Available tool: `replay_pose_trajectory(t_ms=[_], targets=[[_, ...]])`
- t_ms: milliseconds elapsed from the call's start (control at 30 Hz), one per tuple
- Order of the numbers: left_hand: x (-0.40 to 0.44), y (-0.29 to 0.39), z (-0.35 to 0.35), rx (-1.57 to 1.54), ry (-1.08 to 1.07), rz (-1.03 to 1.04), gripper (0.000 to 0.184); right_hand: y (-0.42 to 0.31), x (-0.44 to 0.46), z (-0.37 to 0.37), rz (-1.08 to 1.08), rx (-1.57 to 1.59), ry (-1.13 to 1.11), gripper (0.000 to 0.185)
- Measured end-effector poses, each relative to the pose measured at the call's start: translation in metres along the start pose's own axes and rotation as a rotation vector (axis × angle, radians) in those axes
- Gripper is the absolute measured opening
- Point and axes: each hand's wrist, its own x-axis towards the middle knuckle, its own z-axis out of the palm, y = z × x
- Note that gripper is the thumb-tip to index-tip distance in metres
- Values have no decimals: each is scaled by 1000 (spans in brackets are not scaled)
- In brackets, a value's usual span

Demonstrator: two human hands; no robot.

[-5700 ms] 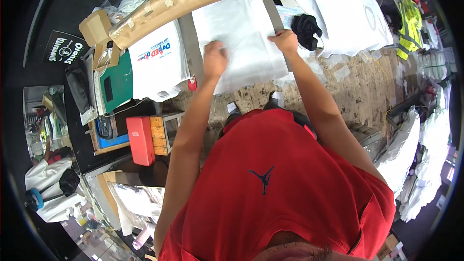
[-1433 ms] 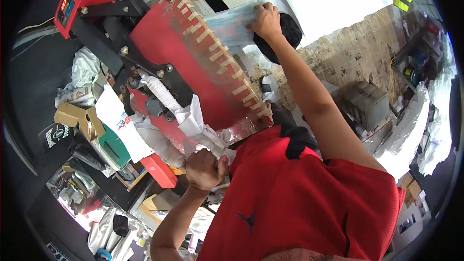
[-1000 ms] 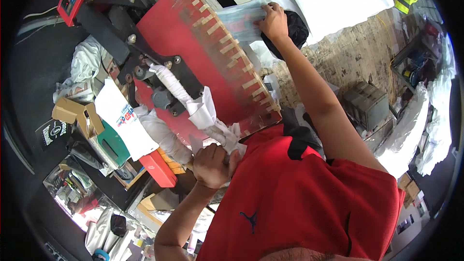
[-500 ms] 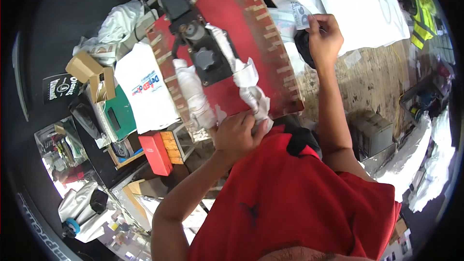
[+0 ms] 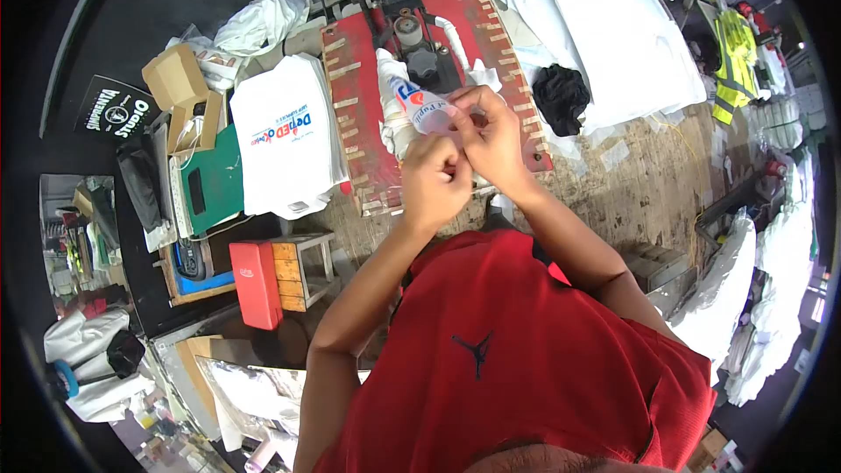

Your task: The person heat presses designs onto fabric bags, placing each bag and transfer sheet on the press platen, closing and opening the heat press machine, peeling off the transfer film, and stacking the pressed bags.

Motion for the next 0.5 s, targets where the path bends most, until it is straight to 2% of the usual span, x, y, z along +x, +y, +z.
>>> replay_pose_trajectory(t_ms=[33, 67, 100, 133, 167, 200, 233, 267, 333, 367, 433, 467, 500], targets=[[-2, -1, -8, -98, 17, -120, 13, 0, 1, 2, 28, -10, -3, 11], [-4, -2, -15, -219, 62, -165, 18, -2, 1, 2, -90, -64, 3, 11], [-5, -4, -24, -329, 116, -178, 21, -4, 1, 2, -102, -67, 6, 11], [-8, -11, -34, -259, 234, -125, 19, -5, 0, 3, -83, -54, 17, 10], [-12, -20, -45, -262, 235, -113, 19, -7, 1, 3, -64, -41, 31, 10], [-16, -31, -56, -328, 313, -303, 16, -11, 4, 1, -75, -40, 35, 10], [-21, -41, -66, -392, 389, -495, 13, -17, 7, -2, 30, -32, 26, 10], [-22, -54, -73, -390, 388, -486, 13, -22, 10, -4, 138, -23, 17, 9], [-9, -72, -77, 156, -52, -414, 10, -32, 18, -5, 111, 99, 55, 9], [-5, -75, -75, 156, -50, -400, 10, -39, 24, -8, 92, 217, 86, 9], [7, -75, -69, 234, -290, -163, 23, -67, 38, -26, -40, 309, 120, 10], [12, -94, -64, 161, -274, 24, 37, -81, 45, -46, -77, 277, 166, 11], [30, -39, -74, 77, -312, -6, 37, -99, 53, -63, -168, 298, 279, 12]])
